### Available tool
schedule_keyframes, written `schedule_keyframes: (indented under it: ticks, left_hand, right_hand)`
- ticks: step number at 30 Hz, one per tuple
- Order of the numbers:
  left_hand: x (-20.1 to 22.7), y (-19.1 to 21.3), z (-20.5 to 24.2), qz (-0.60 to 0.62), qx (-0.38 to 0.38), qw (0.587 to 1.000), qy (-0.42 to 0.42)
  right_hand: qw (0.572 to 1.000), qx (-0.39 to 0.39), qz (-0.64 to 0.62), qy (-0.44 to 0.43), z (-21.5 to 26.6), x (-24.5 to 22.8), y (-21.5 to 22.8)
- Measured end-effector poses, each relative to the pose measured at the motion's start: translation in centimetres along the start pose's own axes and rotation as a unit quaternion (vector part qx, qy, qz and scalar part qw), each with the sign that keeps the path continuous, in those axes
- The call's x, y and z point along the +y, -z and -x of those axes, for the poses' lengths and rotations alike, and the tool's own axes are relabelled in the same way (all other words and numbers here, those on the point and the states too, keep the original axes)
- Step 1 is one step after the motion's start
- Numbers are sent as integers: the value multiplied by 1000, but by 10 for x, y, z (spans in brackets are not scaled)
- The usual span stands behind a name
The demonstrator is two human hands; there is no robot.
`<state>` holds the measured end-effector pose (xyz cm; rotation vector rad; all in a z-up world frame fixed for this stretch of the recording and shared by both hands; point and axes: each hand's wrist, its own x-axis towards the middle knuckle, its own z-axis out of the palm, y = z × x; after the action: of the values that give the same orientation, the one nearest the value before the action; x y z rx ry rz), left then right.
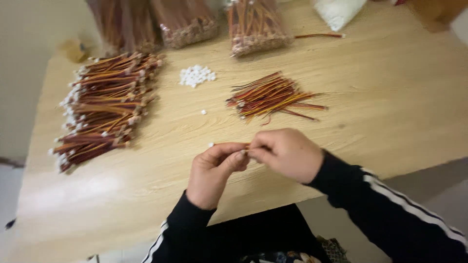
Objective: The person assembles wire harnesses by inserting small white plastic connectors onto the ends of multi-colored wires. They pick up wires from a pile on the table, slide the connectors on, and place the finished items into a separate pile.
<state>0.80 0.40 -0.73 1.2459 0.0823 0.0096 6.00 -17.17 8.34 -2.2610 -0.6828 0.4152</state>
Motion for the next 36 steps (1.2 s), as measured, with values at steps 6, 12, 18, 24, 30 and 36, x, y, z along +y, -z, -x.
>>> schedule_keyframes:
  ticks: [6, 12, 18, 24, 30, 36]
  left_hand:
    - [19, -8, 11, -47, 11, 997, -57]
    - [-5, -5, -1, -27, 12, 998, -47]
    - [-6, 7, -34, -129, 92, 986, 43]
    - [-20, 34, -47, -349, 117, 930, 20]
    - [-15, 35, -40, -365, 94, 924, -58]
    - [4, 14, -31, -343, 73, 929, -119]
  right_hand:
    - [986, 105, 57, 117, 3, 5, -22]
    - [993, 82, 72, 52, -9, 32, -32]
    - [955, 44, 117, -269, -17, 69, 33]
    - [934, 107, 254, -228, -18, 188, 31]
    - [940, 138, 241, -200, -25, 200, 38]
    - [927, 174, 294, -156, -34, 151, 85]
